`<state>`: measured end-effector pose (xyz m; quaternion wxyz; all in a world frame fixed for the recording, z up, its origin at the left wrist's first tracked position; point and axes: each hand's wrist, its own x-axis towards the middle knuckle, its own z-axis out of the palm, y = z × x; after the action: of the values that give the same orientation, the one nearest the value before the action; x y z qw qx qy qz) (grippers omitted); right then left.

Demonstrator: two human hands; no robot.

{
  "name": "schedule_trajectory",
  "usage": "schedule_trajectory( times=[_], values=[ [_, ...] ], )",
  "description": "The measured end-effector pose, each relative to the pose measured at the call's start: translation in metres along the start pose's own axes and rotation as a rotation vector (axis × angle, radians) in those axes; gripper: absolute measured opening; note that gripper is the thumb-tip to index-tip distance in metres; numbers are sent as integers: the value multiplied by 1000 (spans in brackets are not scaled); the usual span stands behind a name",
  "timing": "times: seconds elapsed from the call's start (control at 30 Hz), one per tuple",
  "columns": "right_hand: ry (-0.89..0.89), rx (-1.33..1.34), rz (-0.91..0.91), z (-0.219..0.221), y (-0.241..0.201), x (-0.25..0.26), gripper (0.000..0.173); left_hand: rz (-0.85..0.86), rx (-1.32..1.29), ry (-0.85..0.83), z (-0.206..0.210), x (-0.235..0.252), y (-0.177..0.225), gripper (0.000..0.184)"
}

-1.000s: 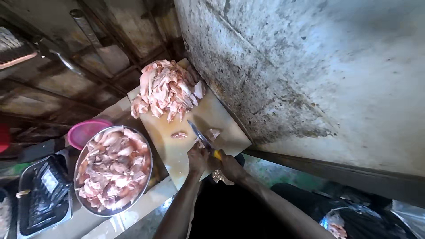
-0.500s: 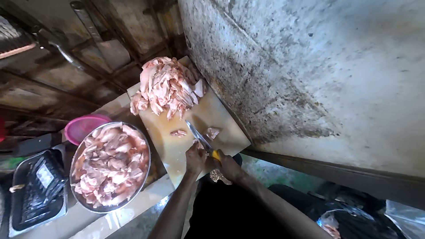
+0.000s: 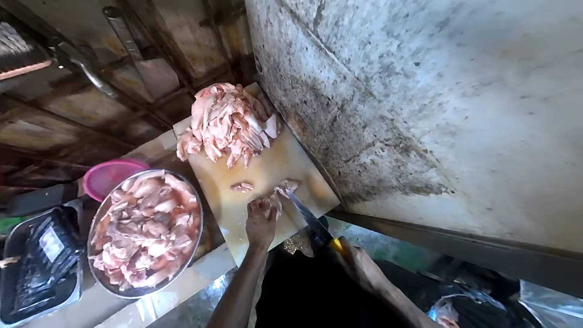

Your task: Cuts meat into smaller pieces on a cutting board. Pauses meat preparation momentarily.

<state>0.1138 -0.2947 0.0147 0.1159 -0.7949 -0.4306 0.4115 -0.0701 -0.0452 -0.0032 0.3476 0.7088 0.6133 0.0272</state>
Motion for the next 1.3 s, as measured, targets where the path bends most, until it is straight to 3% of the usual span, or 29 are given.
schedule_trajectory(
  times=[0.07, 0.2, 0.4, 0.6, 0.83, 1.0, 1.1, 1.3],
  values=[
    [-5, 14, 22, 4, -21, 10, 45, -30, 56, -4, 0, 7, 8, 51],
    [-87, -20, 52, 10, -49, 27, 47, -14, -99, 34, -3, 10, 3, 24],
    [-164, -77, 59, 18, -67, 45, 47, 49, -159, 64, 0, 5, -10, 20],
    [-166, -102, 51, 13, -122, 88, 46, 72, -173, 25, -1, 8, -9, 21],
    [-231, -200, 96, 14, -51, 39, 51, 72, -145, 44, 7, 6, -9, 21],
    [-200, -198, 82, 13, -117, 79, 53, 117, -56, -22, 4, 2, -5, 21],
    [-182, -190, 30, 19, -125, 96, 48, 137, -39, -9, 0, 2, -11, 22],
    [-212, -361, 124, -4, -34, 23, 47, 74, -63, 79, -9, 7, -26, 14]
  ],
)
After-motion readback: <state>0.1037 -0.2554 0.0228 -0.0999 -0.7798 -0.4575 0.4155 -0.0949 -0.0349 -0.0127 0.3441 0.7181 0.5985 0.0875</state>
